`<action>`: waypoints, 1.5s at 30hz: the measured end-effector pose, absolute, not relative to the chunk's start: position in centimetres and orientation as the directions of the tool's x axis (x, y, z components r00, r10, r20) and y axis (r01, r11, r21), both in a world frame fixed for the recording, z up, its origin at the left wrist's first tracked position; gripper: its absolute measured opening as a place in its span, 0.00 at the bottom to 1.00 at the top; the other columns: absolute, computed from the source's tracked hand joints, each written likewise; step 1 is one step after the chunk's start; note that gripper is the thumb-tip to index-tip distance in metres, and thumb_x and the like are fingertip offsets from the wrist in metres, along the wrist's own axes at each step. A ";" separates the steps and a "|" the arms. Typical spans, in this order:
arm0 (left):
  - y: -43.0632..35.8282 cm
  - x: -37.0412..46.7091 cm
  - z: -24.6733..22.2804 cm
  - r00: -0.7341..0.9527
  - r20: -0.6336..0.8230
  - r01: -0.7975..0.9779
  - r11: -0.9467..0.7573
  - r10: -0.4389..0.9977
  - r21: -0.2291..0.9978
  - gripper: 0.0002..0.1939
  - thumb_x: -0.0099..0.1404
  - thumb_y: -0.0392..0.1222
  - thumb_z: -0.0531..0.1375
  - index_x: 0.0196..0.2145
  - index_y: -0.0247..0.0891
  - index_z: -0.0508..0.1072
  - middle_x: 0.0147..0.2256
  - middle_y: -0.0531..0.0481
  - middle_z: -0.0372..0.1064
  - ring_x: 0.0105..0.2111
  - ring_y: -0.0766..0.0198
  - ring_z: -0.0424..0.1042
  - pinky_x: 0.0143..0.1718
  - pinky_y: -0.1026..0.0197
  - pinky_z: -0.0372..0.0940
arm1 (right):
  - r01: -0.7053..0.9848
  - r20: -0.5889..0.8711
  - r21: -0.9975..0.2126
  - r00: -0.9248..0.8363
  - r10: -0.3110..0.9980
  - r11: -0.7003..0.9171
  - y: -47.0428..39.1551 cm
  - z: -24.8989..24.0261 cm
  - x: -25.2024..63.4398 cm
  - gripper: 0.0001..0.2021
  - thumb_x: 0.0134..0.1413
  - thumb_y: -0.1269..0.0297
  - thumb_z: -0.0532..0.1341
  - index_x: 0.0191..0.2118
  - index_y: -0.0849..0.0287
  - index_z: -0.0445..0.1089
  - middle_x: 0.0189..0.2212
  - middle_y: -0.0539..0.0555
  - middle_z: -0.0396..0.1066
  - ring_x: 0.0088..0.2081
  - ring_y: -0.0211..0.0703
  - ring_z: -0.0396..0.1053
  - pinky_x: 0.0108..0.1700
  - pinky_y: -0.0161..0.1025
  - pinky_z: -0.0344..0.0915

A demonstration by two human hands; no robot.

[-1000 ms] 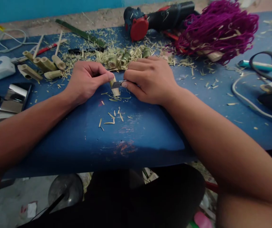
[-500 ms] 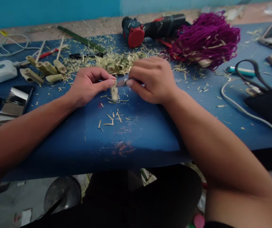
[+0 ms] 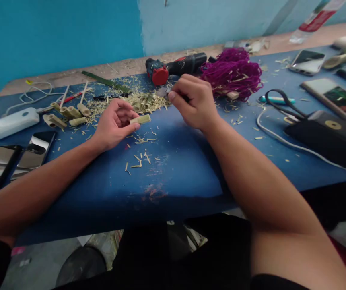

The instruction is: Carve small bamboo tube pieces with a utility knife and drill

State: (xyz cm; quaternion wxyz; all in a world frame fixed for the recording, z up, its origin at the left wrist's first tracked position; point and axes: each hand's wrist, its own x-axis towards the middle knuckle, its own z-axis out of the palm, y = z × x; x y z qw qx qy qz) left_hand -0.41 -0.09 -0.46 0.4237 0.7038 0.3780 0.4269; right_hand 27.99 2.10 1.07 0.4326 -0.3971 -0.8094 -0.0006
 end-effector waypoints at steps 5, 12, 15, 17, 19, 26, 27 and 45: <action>0.4 -0.7 -0.4 0.348 0.242 0.142 -0.306 0.906 0.941 0.11 0.59 0.40 0.76 0.39 0.38 0.82 0.37 0.47 0.83 0.36 0.63 0.80 0.41 0.59 0.76 | 0.550 0.604 -0.277 -0.538 0.588 0.788 2.0 0.6 26.8 0.17 0.74 0.49 0.55 0.40 0.50 0.78 0.30 0.54 0.69 0.34 0.50 0.66 0.40 0.49 0.62; 0.3 -0.5 -0.2 0.326 0.254 0.147 -0.314 0.911 0.938 0.09 0.62 0.38 0.75 0.41 0.40 0.87 0.40 0.46 0.85 0.40 0.62 0.82 0.46 0.58 0.78 | 0.517 0.551 -0.198 -0.644 0.531 0.833 1.8 0.0 25.8 0.15 0.72 0.51 0.58 0.38 0.50 0.77 0.31 0.52 0.71 0.36 0.49 0.66 0.42 0.47 0.60; 0.5 -0.3 -0.5 0.308 0.239 0.133 -0.290 0.921 0.948 0.08 0.61 0.39 0.76 0.39 0.38 0.86 0.35 0.47 0.84 0.36 0.63 0.81 0.44 0.57 0.78 | 0.523 0.556 -0.170 -0.649 0.519 0.835 1.6 0.1 25.3 0.15 0.73 0.51 0.58 0.39 0.50 0.78 0.31 0.53 0.72 0.37 0.49 0.66 0.42 0.47 0.59; 0.6 -0.3 -0.7 0.300 0.242 0.143 -0.294 0.923 0.945 0.07 0.62 0.39 0.76 0.38 0.38 0.86 0.33 0.48 0.83 0.33 0.63 0.80 0.42 0.57 0.77 | 0.532 0.551 -0.149 -0.655 0.517 0.833 1.5 0.0 25.1 0.15 0.73 0.51 0.58 0.39 0.50 0.78 0.32 0.54 0.72 0.37 0.50 0.67 0.42 0.47 0.60; 0.6 -0.3 -0.8 0.289 0.246 0.153 -0.299 0.925 0.942 0.06 0.63 0.40 0.76 0.36 0.37 0.86 0.32 0.48 0.83 0.32 0.64 0.79 0.41 0.57 0.77 | 0.538 0.533 -0.132 -0.670 0.517 0.833 1.5 -0.1 24.9 0.15 0.73 0.52 0.58 0.40 0.51 0.78 0.33 0.54 0.73 0.38 0.50 0.67 0.43 0.47 0.60; 0.6 -0.3 -1.1 0.309 0.264 0.152 -0.321 0.914 0.935 0.08 0.65 0.41 0.76 0.39 0.35 0.87 0.35 0.46 0.85 0.36 0.63 0.82 0.43 0.59 0.78 | 0.520 0.491 -0.117 -0.711 0.504 0.846 1.8 -0.6 25.2 0.18 0.76 0.49 0.57 0.41 0.52 0.78 0.34 0.55 0.72 0.40 0.50 0.69 0.44 0.47 0.62; 0.6 -0.3 -1.1 0.312 0.269 0.150 -0.326 0.911 0.933 0.08 0.65 0.42 0.76 0.40 0.35 0.88 0.36 0.46 0.85 0.36 0.62 0.82 0.43 0.59 0.78 | 0.518 0.479 -0.117 -0.718 0.505 0.847 1.8 -0.6 25.2 0.18 0.77 0.49 0.57 0.41 0.52 0.78 0.34 0.55 0.73 0.40 0.50 0.69 0.44 0.47 0.62; 0.6 -0.6 -1.3 0.265 0.255 0.136 -0.298 0.930 0.945 0.05 0.66 0.40 0.75 0.38 0.37 0.88 0.40 0.44 0.87 0.41 0.60 0.85 0.51 0.56 0.80 | 0.426 0.365 -0.015 -0.840 0.401 0.905 1.1 -0.5 25.2 0.21 0.79 0.49 0.54 0.33 0.53 0.70 0.30 0.51 0.70 0.35 0.45 0.65 0.41 0.44 0.57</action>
